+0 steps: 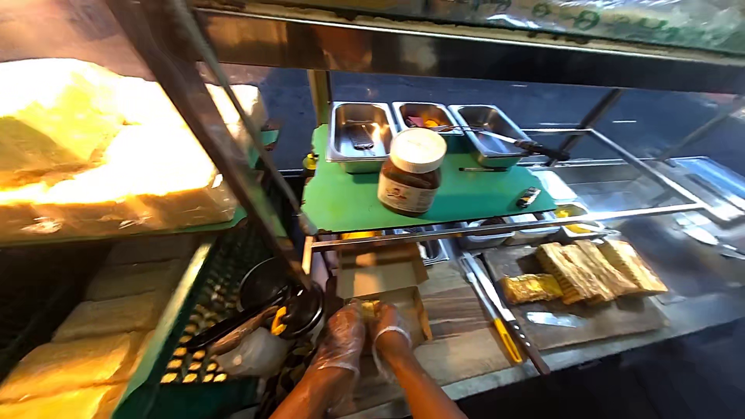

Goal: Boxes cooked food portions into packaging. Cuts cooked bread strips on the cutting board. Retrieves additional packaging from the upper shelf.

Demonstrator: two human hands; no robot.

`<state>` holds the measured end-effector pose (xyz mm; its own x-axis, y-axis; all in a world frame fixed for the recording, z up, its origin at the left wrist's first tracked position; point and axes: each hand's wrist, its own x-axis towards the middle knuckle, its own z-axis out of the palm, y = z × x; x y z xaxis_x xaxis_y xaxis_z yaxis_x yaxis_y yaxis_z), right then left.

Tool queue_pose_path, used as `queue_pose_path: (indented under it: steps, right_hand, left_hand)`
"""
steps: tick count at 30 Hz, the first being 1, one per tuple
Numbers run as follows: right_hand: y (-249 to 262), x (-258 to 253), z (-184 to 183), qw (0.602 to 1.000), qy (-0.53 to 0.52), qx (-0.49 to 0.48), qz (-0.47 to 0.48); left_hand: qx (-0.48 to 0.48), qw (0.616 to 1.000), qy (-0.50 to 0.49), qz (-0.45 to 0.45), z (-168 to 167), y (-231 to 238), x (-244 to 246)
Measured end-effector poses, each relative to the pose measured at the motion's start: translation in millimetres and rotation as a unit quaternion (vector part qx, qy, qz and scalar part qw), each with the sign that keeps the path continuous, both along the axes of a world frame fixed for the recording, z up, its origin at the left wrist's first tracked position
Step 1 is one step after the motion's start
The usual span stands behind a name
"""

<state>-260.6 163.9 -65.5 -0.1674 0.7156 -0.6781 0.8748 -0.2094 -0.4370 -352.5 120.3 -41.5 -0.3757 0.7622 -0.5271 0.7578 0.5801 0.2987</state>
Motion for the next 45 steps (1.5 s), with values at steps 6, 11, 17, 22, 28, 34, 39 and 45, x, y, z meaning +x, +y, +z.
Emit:
queue_pose_path:
  steps: [6,11,17,22,28,34,39,45]
  right_hand:
    - [-10,10,4,0.999,0.016,0.018,-0.035]
    - [3,10,11,0.996,0.025,-0.053,-0.064]
    - [4,18,5,0.984,0.104,-0.077,-0.123]
    - [-8,26,-1,0.957,0.249,0.027,-0.147]
    - [48,11,18,0.965,0.223,0.062,-0.126]
    - [46,32,30,0.976,0.168,0.113,-0.076]
    - [17,202,22,0.951,0.139,0.273,-0.047]
    - [169,419,41,0.945,-0.165,0.232,0.159]
  left_hand:
    - [0.078,0.997,0.001,-0.024,5,-20,2]
    - [0.016,1.000,0.017,-0.005,-3,-7,9]
    - [-0.007,0.999,-0.009,0.053,-7,4,6]
    - [0.206,0.962,-0.113,0.141,1,-16,8]
    - [0.261,0.957,-0.053,0.113,2,24,0]
    - [0.179,0.982,-0.004,0.051,5,34,-8]
    - [0.269,0.961,-0.059,0.027,34,-22,18]
    - [0.256,0.951,-0.176,-0.002,22,-14,171]
